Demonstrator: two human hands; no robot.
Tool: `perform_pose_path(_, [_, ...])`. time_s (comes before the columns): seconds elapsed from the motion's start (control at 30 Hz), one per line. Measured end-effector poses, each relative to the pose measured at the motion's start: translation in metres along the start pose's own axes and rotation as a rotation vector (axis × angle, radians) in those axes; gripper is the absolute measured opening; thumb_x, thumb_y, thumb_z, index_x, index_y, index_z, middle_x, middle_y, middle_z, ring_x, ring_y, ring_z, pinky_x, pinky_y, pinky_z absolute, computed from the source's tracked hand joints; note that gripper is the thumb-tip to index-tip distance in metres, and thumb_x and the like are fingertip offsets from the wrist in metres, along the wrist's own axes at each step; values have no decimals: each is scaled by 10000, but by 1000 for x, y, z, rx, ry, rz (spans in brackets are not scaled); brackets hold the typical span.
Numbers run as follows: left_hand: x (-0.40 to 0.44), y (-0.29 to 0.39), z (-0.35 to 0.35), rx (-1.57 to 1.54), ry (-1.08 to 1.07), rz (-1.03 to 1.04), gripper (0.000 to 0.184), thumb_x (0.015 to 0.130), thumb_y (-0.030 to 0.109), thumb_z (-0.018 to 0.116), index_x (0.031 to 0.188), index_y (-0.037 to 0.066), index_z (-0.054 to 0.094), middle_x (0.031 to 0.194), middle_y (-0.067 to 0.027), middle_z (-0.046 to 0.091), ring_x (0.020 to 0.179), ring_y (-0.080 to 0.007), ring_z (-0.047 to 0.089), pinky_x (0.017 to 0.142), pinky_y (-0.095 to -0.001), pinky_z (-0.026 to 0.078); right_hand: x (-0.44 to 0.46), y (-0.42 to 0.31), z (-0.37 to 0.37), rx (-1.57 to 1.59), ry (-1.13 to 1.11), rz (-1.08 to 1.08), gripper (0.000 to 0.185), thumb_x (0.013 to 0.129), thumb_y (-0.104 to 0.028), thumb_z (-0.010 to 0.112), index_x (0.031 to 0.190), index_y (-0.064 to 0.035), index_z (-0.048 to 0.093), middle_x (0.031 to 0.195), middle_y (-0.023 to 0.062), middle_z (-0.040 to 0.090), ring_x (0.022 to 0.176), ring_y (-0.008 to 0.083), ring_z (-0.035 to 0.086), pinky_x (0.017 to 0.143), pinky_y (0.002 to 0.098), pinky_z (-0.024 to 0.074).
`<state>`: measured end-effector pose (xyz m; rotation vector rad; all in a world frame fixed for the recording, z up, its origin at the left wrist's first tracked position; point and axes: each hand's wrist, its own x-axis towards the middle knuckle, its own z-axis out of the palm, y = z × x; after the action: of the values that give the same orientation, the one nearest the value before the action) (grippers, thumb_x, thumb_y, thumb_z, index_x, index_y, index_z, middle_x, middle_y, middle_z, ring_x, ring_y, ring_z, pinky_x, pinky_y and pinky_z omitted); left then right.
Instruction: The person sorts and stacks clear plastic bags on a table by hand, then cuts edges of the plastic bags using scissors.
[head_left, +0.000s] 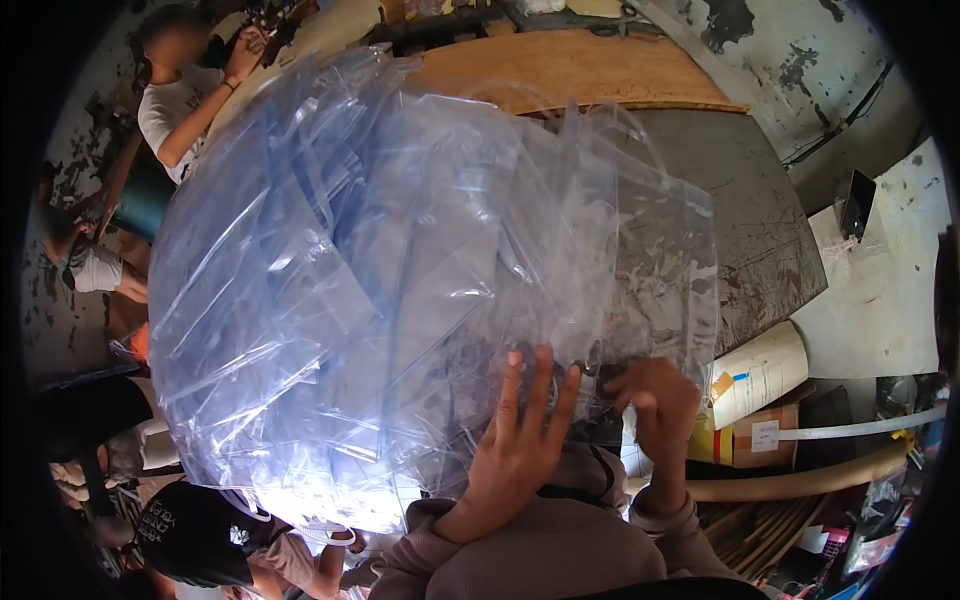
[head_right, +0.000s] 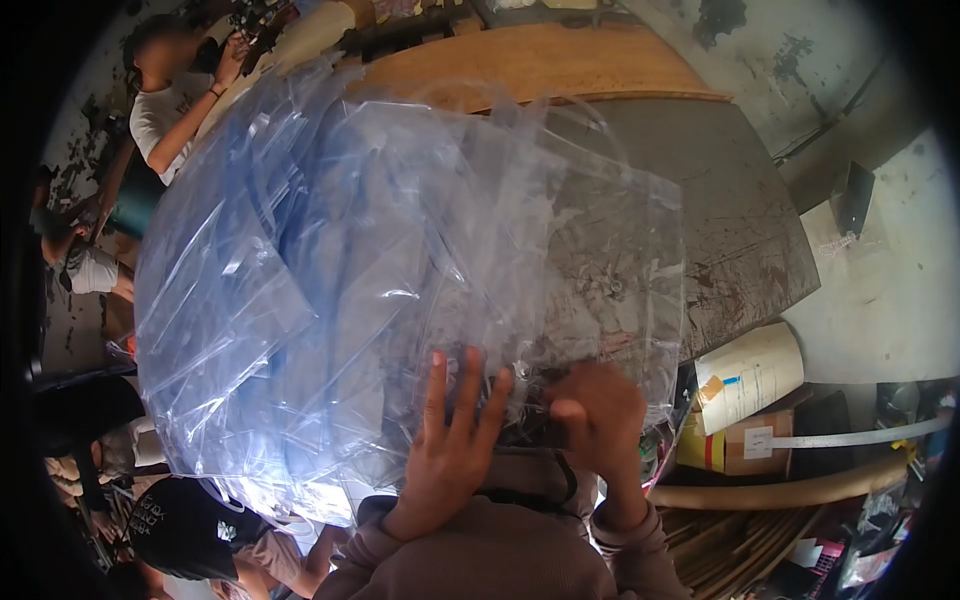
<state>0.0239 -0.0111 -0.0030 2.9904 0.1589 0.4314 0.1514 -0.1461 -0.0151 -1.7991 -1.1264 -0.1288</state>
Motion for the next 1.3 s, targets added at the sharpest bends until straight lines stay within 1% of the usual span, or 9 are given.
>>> perform_pose_path(0.2, [1,3,3,106,5,40,440,846,33,460,1284,46,493,1349,-197,436,1272,-374,381,952,-343,458,62,3,-13,-268,101,259,288,851,-309,609,814,-27,564,750,113,613,686,297,610,582,370,470])
perform_pose_path(0.3, [0,5,10,97,46,47,477,805,-22,479,1269,78,521,1355,-188,436,1252,-417,393,780,-317,536,92,19,-7,-454,57,325,311,860,-334,600,843,-31,532,727,117,589,672,314,600,571,393,464])
perform_pose_path(0.7, [3,8,7,128,-13,37,414,841,49,463,1250,29,521,1344,-178,448,1278,-360,382,936,-285,463,93,37,6,-776,177,-10,127,839,-127,572,755,-52,513,657,99,554,609,290,554,638,399,436])
perform_pose_path(0.8, [4,7,10,134,1,30,401,842,43,461,1235,29,534,1342,-178,450,1271,-366,389,908,-277,481,81,22,5,-675,86,-43,119,811,-103,599,736,-60,518,616,75,532,584,271,539,670,385,424])
perform_pose_path(0.87, [3,5,14,112,64,43,414,816,27,488,1221,74,560,1348,-168,455,1204,-396,458,653,-263,546,72,12,6,-511,66,-37,137,798,-97,622,701,-70,529,552,57,503,549,268,529,658,374,419])
perform_pose_path(1.0, [3,5,14,103,59,44,415,814,22,489,1219,74,561,1345,-167,456,1200,-399,460,652,-261,548,55,5,6,-417,56,-13,177,794,-105,646,664,-67,532,510,56,485,512,278,505,653,365,425])
perform_pose_path(1.1, [3,7,12,120,41,51,404,821,41,487,1218,67,560,1335,-164,466,1213,-395,448,739,-279,542,50,-3,2,-272,37,139,188,792,-135,663,669,-46,552,498,44,507,499,233,527,657,331,441])
perform_pose_path(1.17, [2,8,13,116,29,43,391,835,83,480,1216,73,565,1329,-159,475,1235,-333,444,896,-352,481,53,-14,6,206,53,586,167,791,-150,666,736,-20,577,565,51,555,585,151,567,668,285,447])
perform_pose_path(1.3, [-4,9,16,154,19,67,365,854,112,462,1196,56,578,1336,-131,477,1308,-197,377,1063,-359,320,50,-10,28,287,87,465,180,802,-168,652,787,-1,587,663,59,601,703,103,579,677,258,441])
